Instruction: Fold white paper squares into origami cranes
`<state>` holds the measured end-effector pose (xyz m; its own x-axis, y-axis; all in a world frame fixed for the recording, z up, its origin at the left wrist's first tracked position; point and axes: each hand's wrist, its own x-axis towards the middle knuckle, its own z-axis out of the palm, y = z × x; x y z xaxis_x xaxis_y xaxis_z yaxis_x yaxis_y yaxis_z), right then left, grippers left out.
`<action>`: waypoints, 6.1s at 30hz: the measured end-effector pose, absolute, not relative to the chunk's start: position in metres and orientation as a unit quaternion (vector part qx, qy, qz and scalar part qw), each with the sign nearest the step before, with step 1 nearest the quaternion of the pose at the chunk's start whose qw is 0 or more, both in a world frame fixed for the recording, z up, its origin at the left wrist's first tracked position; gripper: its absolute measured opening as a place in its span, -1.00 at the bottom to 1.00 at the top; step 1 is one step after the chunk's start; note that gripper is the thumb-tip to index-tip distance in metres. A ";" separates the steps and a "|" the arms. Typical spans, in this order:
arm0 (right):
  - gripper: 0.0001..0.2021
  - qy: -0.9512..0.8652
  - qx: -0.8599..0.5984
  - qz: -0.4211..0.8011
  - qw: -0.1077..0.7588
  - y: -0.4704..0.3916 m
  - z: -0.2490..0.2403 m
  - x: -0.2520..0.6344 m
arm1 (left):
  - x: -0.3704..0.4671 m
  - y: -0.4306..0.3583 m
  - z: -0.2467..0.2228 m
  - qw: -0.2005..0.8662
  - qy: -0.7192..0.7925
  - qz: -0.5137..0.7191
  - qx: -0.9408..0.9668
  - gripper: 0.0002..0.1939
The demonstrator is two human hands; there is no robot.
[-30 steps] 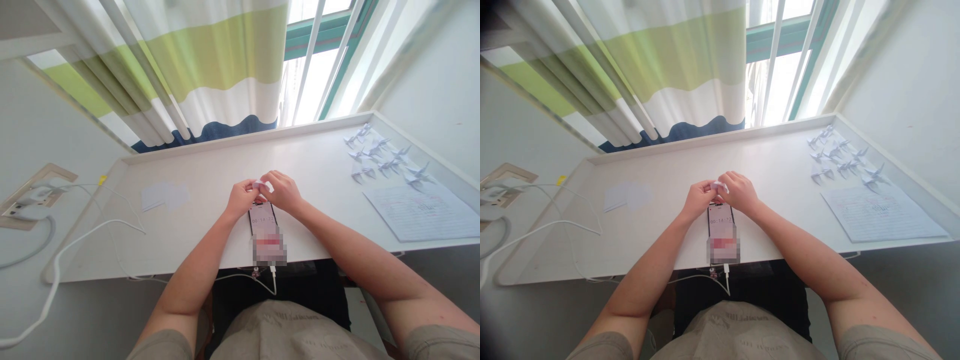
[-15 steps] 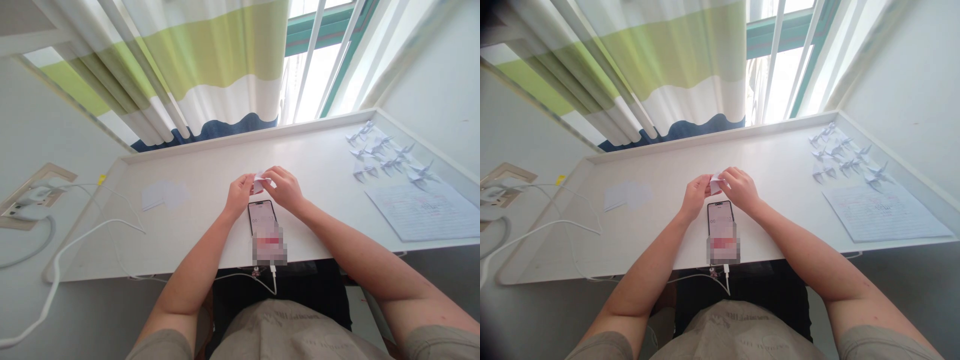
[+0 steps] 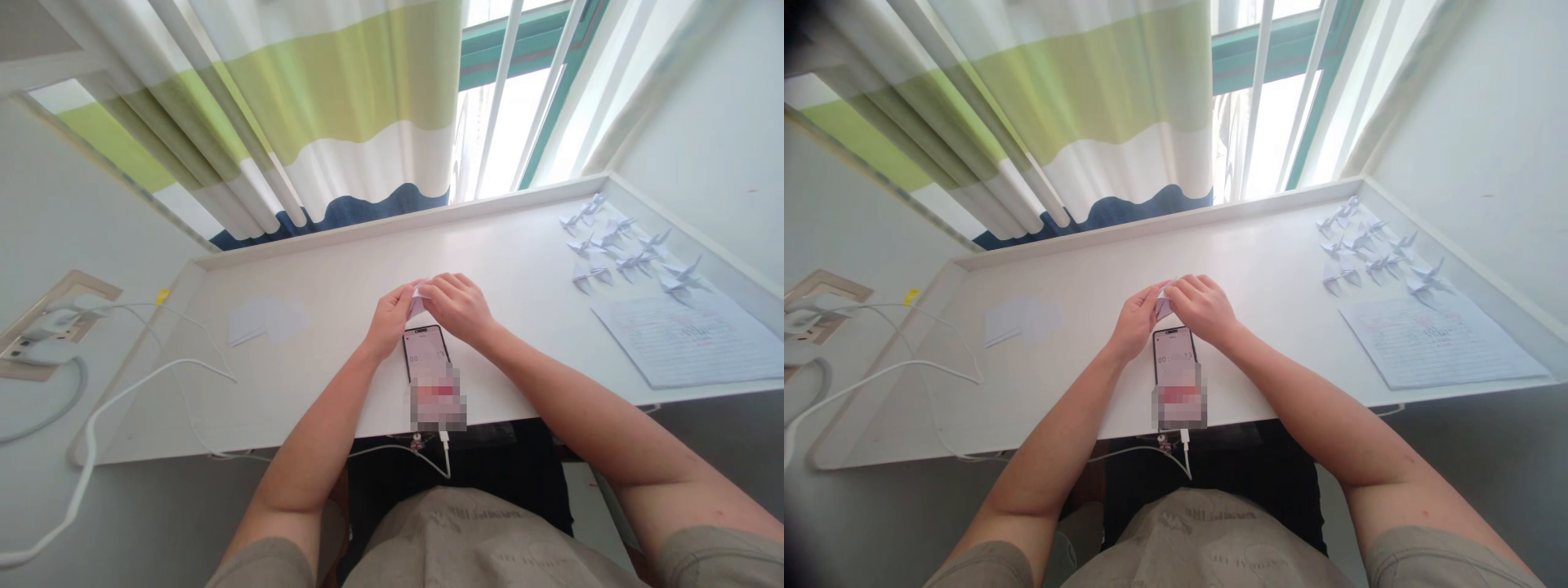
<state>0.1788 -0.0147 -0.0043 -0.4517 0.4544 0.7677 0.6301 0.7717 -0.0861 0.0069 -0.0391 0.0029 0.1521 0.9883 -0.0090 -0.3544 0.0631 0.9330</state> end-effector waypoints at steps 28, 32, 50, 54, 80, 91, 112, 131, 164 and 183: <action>-0.87 -0.802 -0.372 -0.024 0.466 -0.015 -0.005 0.174 | 0.014 -0.046 0.011 0.685 0.326 0.541 0.364 -0.64; -0.87 -0.766 -0.403 0.041 0.500 -0.015 -0.005 0.173 | 0.014 -0.047 0.011 0.679 0.317 0.533 0.394 -0.57; -0.88 -0.659 -0.442 0.291 0.535 -0.017 0.006 0.178 | -0.001 -0.039 0.002 0.641 0.387 0.471 0.466 -0.54; -0.90 -0.655 -0.439 0.296 0.539 -0.017 0.007 0.179 | -0.001 -0.038 0.002 0.641 0.384 0.481 0.459 -0.53; -0.70 -0.611 -0.457 0.381 0.522 -0.016 0.007 0.175 | 0.002 -0.043 0.004 0.580 0.427 0.483 0.498 -0.48; -0.73 -0.615 -0.419 0.414 0.524 -0.013 0.003 0.177 | -0.001 -0.042 0.007 0.606 0.407 0.452 0.513 -0.36; -0.67 -0.611 -0.377 0.423 0.553 -0.019 0.008 0.174 | -0.003 -0.043 0.009 0.581 0.397 0.458 0.544 -0.43; -0.74 -0.799 -0.262 0.227 0.491 -0.013 0.002 0.188 | -0.006 -0.037 0.005 0.515 0.429 0.506 0.543 -0.44; -0.84 -0.739 -0.411 0.277 0.457 -0.014 0.001 0.180 | -0.003 -0.036 0.000 0.509 0.437 0.520 0.530 -0.55; -0.74 -0.703 -0.425 0.293 0.489 -0.023 0.007 0.172 | 0.002 -0.042 0.003 0.430 0.488 0.502 0.570 -0.67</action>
<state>0.1718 -0.0233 0.0074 -0.1598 0.8848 0.4377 0.3110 0.4659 -0.8284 0.0024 -0.0425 0.0033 0.0198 0.9880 0.1529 0.1232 -0.1542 0.9803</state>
